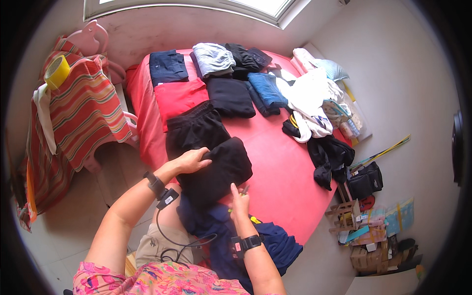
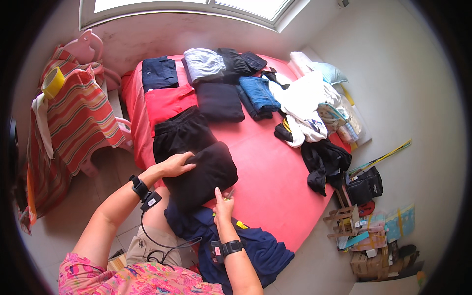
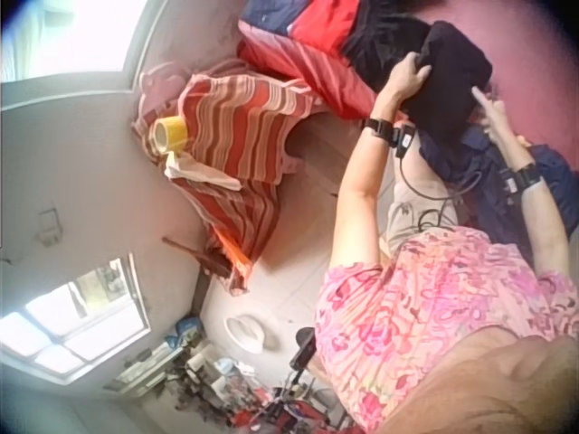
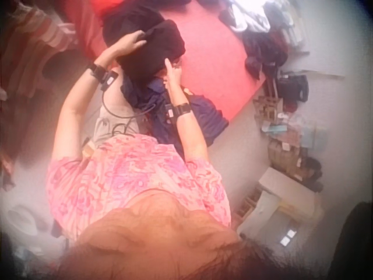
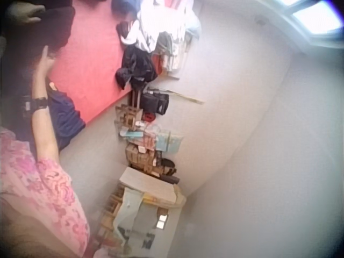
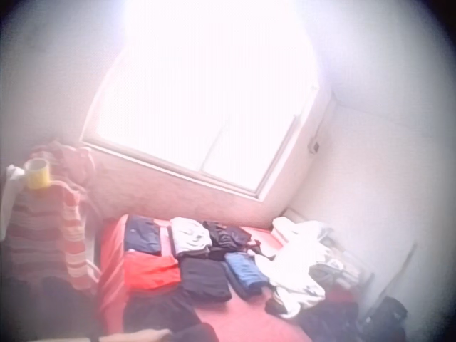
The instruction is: The person folds a pair of black trousers and then a dark blue tracksuit top on a bed.
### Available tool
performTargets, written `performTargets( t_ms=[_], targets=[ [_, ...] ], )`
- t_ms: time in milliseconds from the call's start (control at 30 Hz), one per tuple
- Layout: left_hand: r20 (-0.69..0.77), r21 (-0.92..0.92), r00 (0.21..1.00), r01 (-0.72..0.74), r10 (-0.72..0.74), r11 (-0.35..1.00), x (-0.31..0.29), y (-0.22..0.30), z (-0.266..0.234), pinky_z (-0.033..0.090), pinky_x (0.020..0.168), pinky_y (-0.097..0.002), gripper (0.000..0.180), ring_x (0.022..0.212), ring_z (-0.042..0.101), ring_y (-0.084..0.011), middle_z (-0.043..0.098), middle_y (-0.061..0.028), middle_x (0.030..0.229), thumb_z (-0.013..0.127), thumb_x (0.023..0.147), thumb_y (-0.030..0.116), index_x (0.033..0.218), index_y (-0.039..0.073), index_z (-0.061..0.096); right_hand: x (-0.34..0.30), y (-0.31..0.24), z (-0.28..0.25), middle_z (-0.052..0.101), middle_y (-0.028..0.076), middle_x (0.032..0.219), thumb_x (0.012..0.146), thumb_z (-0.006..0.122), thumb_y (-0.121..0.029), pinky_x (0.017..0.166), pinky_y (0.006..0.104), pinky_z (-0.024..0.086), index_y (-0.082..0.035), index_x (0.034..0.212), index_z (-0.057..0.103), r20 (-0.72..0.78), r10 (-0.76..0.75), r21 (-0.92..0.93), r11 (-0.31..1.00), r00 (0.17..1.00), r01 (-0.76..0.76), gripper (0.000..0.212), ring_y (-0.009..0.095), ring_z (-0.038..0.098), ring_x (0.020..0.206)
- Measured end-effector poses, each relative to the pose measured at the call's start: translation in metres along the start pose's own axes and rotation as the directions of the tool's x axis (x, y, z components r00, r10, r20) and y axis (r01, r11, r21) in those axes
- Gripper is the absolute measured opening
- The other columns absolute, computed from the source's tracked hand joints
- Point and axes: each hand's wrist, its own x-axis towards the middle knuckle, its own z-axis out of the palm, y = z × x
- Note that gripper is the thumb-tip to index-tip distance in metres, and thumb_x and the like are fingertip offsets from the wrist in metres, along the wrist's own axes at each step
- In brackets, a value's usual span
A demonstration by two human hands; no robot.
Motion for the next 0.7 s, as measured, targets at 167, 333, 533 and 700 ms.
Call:
performTargets(
  t_ms=[167,333,533,700],
  targets=[
    [-0.006,0.088,0.999,0.033,-0.033,0.996,0.009,-0.003,0.007,0.046,0.083,-0.0431,0.039,0.096,0.058,-0.0407,0.061,-0.0248,0.1,0.053,0.09,0.031,0.113,0.0,0.05,0.0,-0.011,0.006,0.048,-0.005,0.063,0.073,0.079,-0.029,0.036,0.0225,0.029,-0.009,0.085,0.053,0.198,0.351,0.119,0.918,0.915,-0.378,0.034,0.008,0.044,0.045],
    [0.034,0.076,0.998,0.048,-0.051,0.996,0.016,0.0,0.005,0.045,0.085,-0.0435,0.041,0.101,0.056,-0.041,0.059,-0.0266,0.105,0.052,0.09,0.031,0.115,-0.001,0.049,-0.011,-0.016,0.024,0.063,0.005,0.088,0.072,0.078,-0.022,0.04,0.0248,0.039,-0.004,0.099,0.059,0.236,0.364,0.306,0.852,0.901,-0.425,0.038,0.014,0.06,0.065],
    [0.08,-0.095,0.995,-0.048,0.056,0.994,0.005,0.022,0.039,0.045,0.084,-0.0442,0.047,0.102,0.056,-0.0418,0.058,-0.0297,0.106,0.05,0.091,0.036,0.115,-0.004,0.046,-0.025,-0.048,-0.018,0.065,0.014,0.094,0.07,0.075,-0.012,0.075,0.0369,0.054,0.005,0.099,0.061,0.174,0.25,0.438,0.846,0.952,-0.303,0.037,0.026,0.065,0.082],
    [0.327,-0.169,0.927,-0.132,0.182,0.977,-0.019,0.107,0.09,0.046,0.081,-0.0413,0.05,0.097,0.058,-0.0402,0.059,-0.0288,0.102,0.049,0.093,0.038,0.12,-0.004,0.042,-0.037,-0.054,-0.148,0.065,0.013,0.097,0.073,0.07,-0.016,0.081,0.0399,0.052,0.0,0.102,0.061,0.194,0.283,0.402,0.85,0.939,-0.34,0.035,0.027,0.063,0.088]
  ],
)
